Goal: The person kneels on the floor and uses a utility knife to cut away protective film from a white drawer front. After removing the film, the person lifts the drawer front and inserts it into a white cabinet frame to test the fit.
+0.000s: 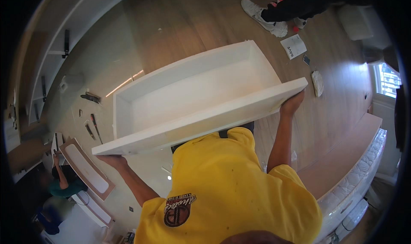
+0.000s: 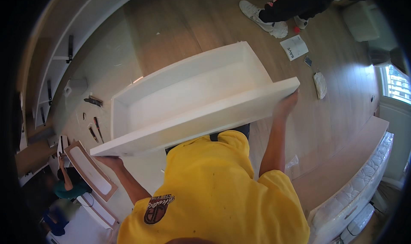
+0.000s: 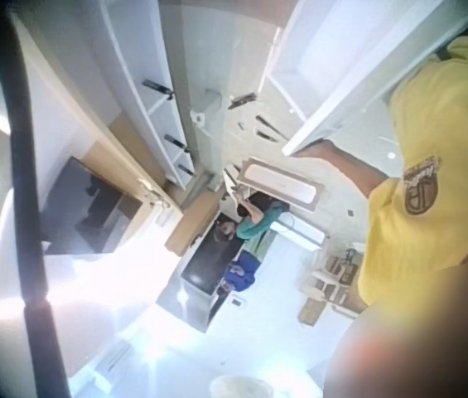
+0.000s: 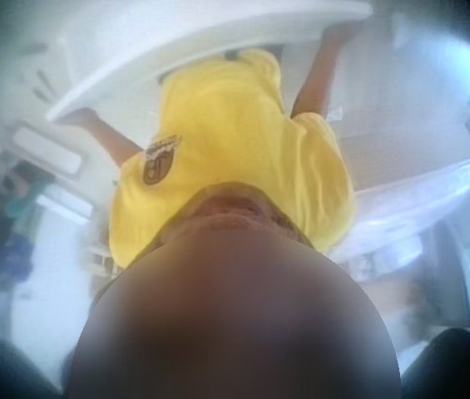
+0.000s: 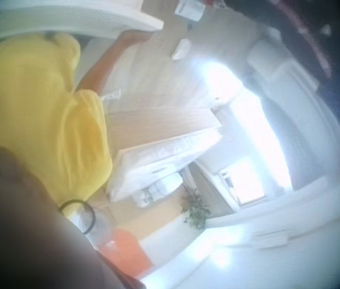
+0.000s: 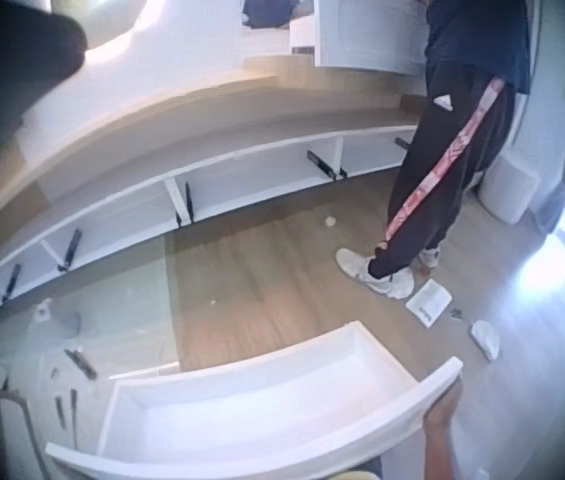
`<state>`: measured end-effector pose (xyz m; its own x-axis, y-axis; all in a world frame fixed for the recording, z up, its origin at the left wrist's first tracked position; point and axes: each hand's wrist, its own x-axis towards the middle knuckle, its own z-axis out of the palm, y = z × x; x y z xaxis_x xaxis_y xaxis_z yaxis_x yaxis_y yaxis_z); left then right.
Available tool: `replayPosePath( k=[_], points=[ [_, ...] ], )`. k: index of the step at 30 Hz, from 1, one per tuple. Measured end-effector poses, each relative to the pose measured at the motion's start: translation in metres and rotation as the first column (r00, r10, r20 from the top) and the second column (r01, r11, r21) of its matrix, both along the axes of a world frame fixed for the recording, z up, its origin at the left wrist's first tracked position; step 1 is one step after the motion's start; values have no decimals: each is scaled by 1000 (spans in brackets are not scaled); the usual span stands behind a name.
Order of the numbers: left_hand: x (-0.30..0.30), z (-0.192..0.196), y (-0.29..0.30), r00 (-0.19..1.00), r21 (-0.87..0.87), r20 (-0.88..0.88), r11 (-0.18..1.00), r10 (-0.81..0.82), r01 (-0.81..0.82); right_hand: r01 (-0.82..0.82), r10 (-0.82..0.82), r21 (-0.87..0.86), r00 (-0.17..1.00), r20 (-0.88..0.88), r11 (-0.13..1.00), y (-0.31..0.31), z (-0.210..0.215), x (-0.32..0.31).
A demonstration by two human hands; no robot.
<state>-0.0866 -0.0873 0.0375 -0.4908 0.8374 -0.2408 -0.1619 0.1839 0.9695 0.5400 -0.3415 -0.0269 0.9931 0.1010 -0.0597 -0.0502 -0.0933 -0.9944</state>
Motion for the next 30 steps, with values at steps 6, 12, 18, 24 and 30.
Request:
replayPosePath(
  k=[6,12,18,24,30],
  points=[
    [38,-32,100,999,-122,-12,991,-51,49,-77,85,-379,996,5,922,80,-5,41],
    [60,-47,159,993,-234,-93,968,67,-88,-107,176,-489,980,96,865,221,21,88],
    [63,-43,180,964,-415,96,890,247,-186,-197,329,-800,944,1,567,348,128,83],
    [65,-58,189,917,-441,226,874,327,-203,-299,313,-625,945,-92,721,388,163,98],
    [86,-63,199,926,-409,234,894,295,-182,-417,405,-483,904,-135,770,381,158,127]
  ],
)
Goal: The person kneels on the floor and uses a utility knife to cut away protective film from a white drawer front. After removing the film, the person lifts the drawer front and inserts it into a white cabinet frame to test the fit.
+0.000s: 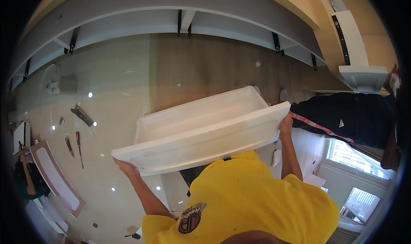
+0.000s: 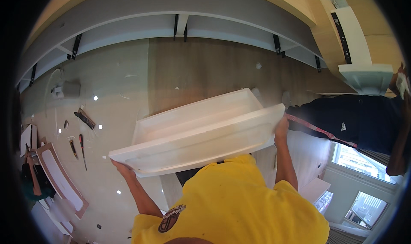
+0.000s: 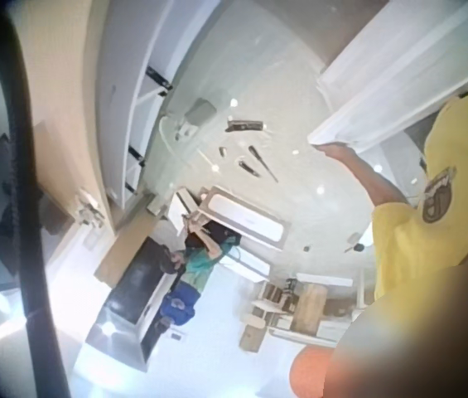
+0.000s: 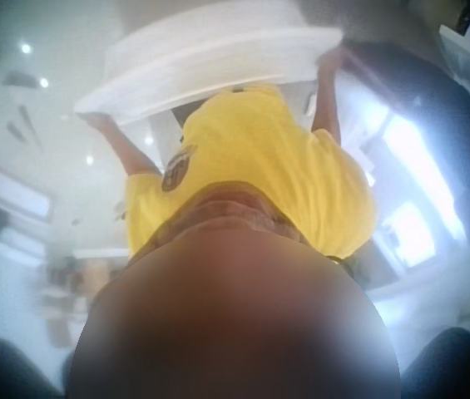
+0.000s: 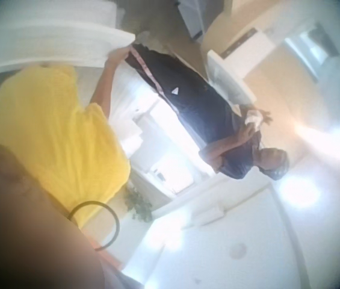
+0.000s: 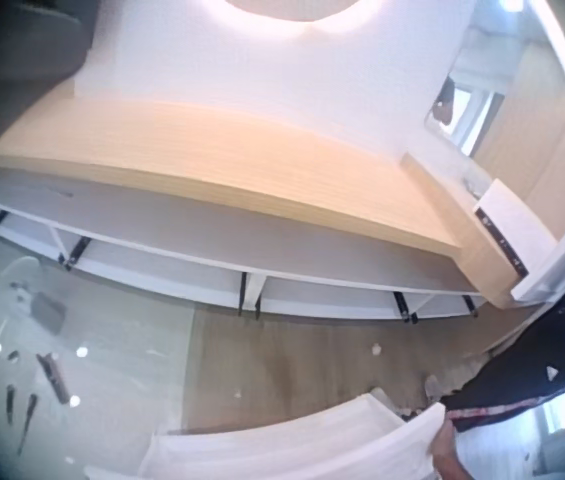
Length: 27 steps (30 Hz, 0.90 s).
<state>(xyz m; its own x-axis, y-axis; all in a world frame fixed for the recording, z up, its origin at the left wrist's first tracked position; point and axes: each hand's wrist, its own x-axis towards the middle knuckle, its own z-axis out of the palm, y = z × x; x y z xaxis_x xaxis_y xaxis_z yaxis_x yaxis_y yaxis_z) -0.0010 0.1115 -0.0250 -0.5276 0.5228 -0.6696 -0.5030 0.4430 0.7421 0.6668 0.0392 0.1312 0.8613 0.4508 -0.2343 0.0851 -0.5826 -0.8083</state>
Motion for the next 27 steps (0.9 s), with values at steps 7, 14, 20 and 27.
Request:
replayPosePath(
  k=[7,14,20,27],
  points=[
    [52,-23,-54,971,4,-227,997,80,-82,-155,175,143,975,-135,978,10,-110,77],
    [144,5,-169,945,79,-248,976,215,-201,-559,605,-291,791,96,777,34,-191,164],
    [172,18,-171,977,219,-194,975,92,-48,-455,454,9,889,59,890,29,-150,164],
    [182,15,-114,937,105,-346,992,-36,76,-406,406,-10,914,-21,914,59,-174,192]
  ],
)
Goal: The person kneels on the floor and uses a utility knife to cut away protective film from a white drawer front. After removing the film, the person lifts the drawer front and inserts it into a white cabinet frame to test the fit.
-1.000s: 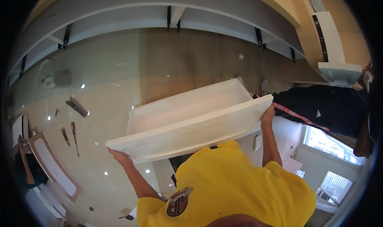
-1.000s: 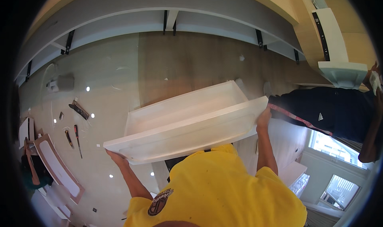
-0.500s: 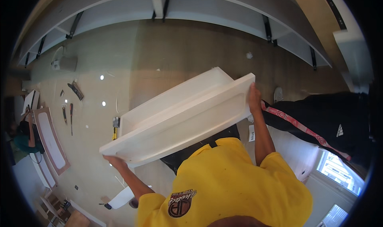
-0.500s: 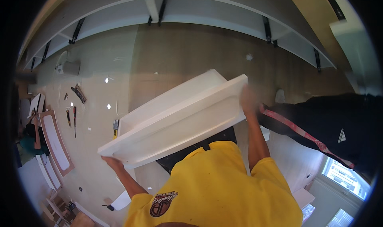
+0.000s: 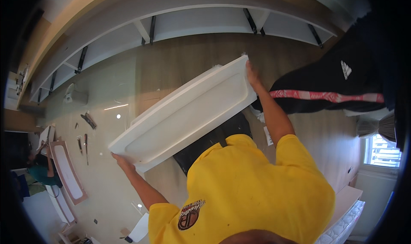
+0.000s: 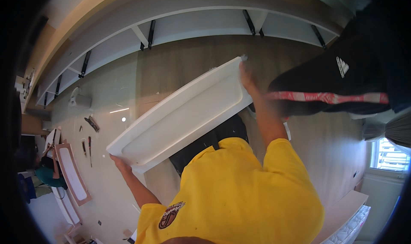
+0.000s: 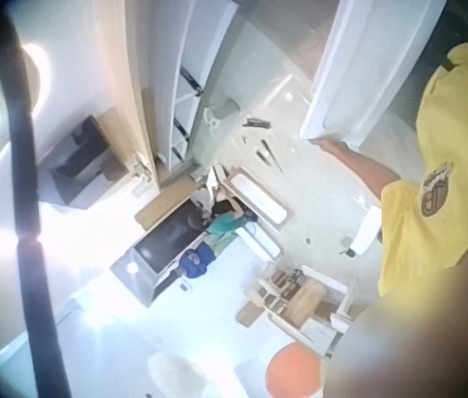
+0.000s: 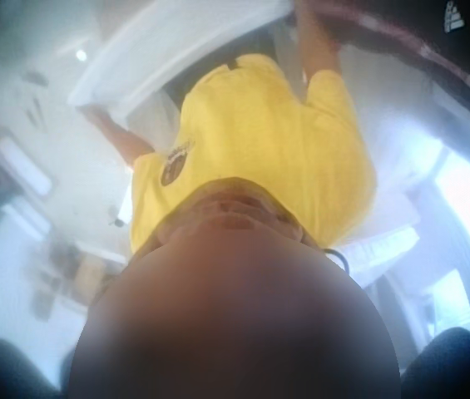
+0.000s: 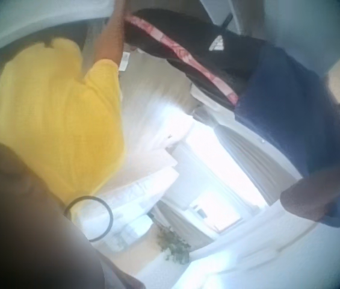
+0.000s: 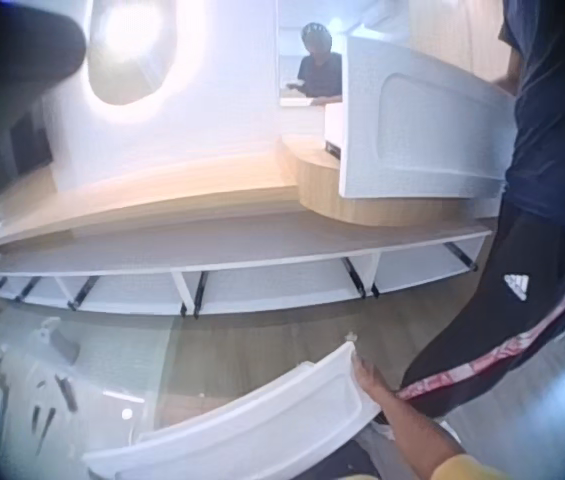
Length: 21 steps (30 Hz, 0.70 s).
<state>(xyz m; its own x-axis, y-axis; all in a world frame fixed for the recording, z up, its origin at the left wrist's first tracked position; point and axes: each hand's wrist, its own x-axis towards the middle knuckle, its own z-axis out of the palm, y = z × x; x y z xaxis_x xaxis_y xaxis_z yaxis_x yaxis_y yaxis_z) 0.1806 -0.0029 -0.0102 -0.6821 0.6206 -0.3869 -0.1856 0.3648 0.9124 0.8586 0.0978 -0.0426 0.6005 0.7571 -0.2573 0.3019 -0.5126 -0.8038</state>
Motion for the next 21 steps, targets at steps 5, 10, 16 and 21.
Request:
replayPosePath(
  k=[5,10,16,21],
  points=[
    [22,14,23,963,-146,-268,989,-31,-9,-95,90,-111,995,-50,989,37,-11,-3],
    [31,15,36,915,-307,-403,941,4,-139,-82,76,-49,990,-115,995,40,-30,-5],
    [41,0,45,880,-276,-467,932,85,-236,-138,61,-103,839,-541,985,38,-63,58],
    [38,-9,40,885,-305,-447,909,129,-286,0,62,-217,958,279,976,94,-75,160]
  ],
)
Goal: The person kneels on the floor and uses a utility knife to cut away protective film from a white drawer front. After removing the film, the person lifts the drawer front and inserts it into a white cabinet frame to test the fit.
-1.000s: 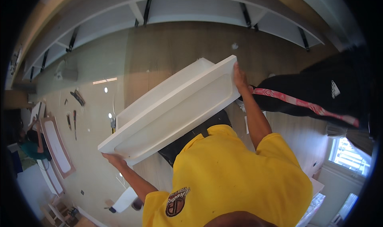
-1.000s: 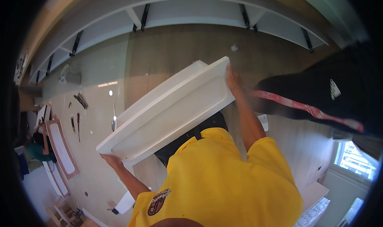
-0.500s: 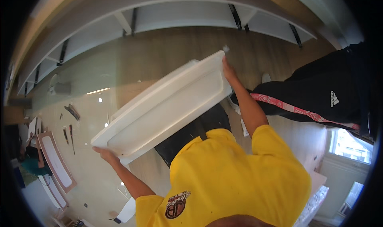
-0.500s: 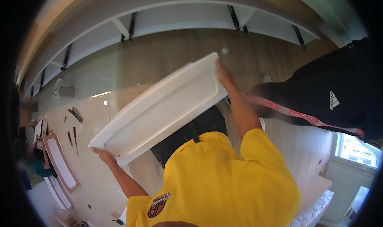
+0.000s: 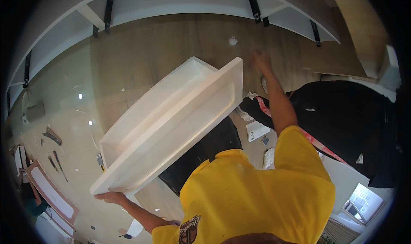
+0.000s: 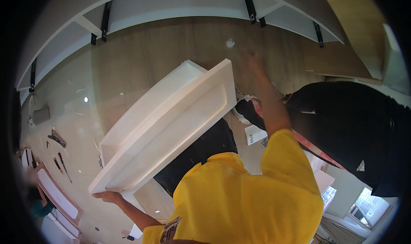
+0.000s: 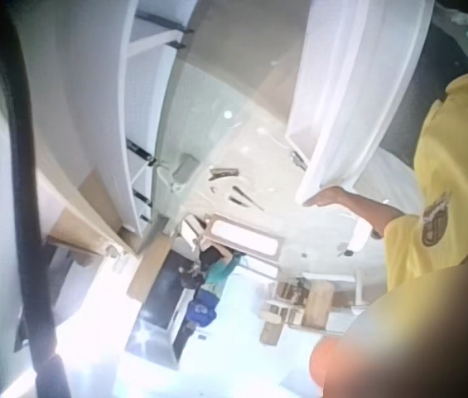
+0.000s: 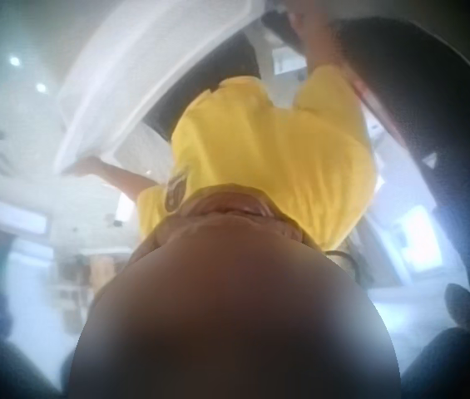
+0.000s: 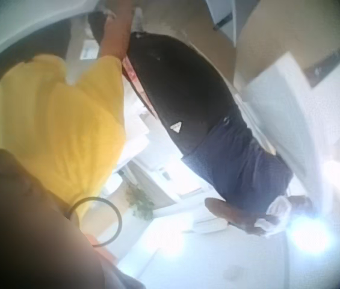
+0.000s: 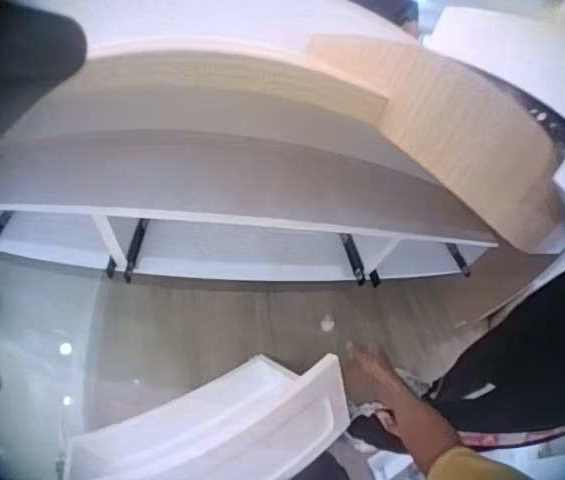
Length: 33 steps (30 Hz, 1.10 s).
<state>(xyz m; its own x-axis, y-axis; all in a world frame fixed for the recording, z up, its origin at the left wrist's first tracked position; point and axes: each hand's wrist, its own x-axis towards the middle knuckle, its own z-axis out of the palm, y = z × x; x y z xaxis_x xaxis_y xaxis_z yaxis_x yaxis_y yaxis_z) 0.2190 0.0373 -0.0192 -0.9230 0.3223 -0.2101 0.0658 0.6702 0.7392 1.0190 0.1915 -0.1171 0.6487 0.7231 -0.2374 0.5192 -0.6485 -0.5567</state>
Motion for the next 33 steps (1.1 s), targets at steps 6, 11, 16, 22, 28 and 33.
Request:
replayPosePath(
  k=[6,11,16,22,28,33],
  points=[
    [-12,-15,-5,999,94,29,995,31,-33,-125,25,158,853,521,979,96,-20,82],
    [-15,-19,-3,999,99,36,995,4,-7,-84,-42,201,834,551,976,145,-22,83],
    [-13,-21,0,998,119,54,993,13,-20,-10,-26,59,814,580,998,177,2,87],
    [-17,-23,1,999,128,48,992,17,-23,291,-307,196,950,54,936,184,-17,91],
    [-25,-34,-9,995,203,98,979,-10,-10,-498,494,-3,859,137,867,224,-9,-44],
    [-39,-44,-24,989,107,-128,991,-69,83,-973,954,-24,220,203,230,297,13,-235]
  ],
)
